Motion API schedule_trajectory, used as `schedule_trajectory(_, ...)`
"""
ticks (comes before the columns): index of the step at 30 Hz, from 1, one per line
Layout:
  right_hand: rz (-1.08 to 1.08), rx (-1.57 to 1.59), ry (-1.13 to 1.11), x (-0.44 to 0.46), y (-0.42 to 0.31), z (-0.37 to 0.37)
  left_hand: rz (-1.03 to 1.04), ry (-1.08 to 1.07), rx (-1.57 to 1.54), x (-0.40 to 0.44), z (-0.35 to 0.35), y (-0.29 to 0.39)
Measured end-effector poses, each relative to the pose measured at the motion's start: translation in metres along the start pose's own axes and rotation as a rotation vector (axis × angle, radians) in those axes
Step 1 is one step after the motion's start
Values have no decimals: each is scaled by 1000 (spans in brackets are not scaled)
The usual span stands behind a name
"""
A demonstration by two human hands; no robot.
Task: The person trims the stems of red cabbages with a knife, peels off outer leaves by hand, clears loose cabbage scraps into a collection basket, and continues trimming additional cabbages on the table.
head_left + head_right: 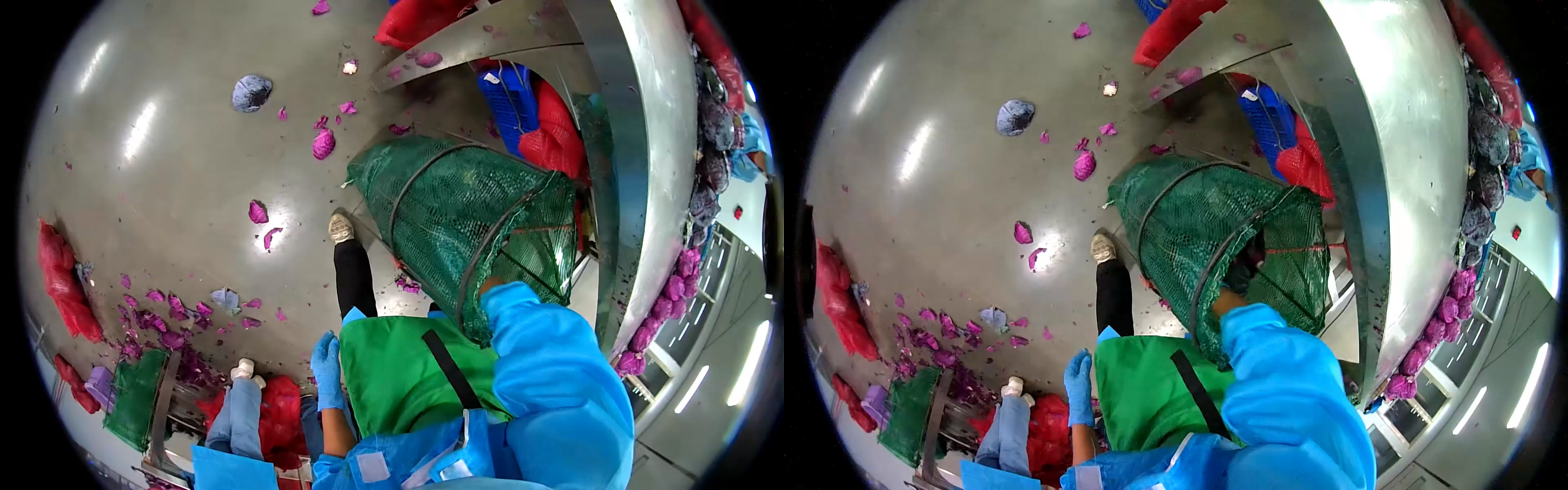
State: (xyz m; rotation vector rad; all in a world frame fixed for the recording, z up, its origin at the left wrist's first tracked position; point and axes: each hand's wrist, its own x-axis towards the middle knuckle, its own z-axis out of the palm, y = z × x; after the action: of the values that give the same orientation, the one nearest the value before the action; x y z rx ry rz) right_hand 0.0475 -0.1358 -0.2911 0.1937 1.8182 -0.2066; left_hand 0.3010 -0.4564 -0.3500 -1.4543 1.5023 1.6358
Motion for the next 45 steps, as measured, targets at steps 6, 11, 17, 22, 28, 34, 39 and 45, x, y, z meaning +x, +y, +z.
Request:
schedule_trajectory(6, -72, 44, -12, 5, -54, -62, 48, -100, -20, 5, -11, 24)
schedule_trajectory(11, -433, -338, -14, -20, -26, -71, 130, -95, -167, -13, 5, 58)
schedule_trajectory(17, -728, 425, 616, -179, 62, -43, 166, -138, -76, -62, 32, 33)
schedule_trajectory(22, -649, 685, 826, -281, 206, 75, 323, -191, 302, -75, 38, -38)
schedule_trajectory(28, -256, 870, 730, -305, 350, 232, 274, -235, 725, -129, 30, -71)
schedule_trajectory(34, -506, 982, 1272, -347, 355, 203, 257, -218, 902, -153, 8, -52)
schedule_trajectory(39, -311, 1008, 1763, -365, 377, 162, 328, -263, 1139, -145, 37, -3)
schedule_trajectory(45, -339, 1099, 1724, -333, 368, 125, 1011, -285, 854, -155, 103, 86)
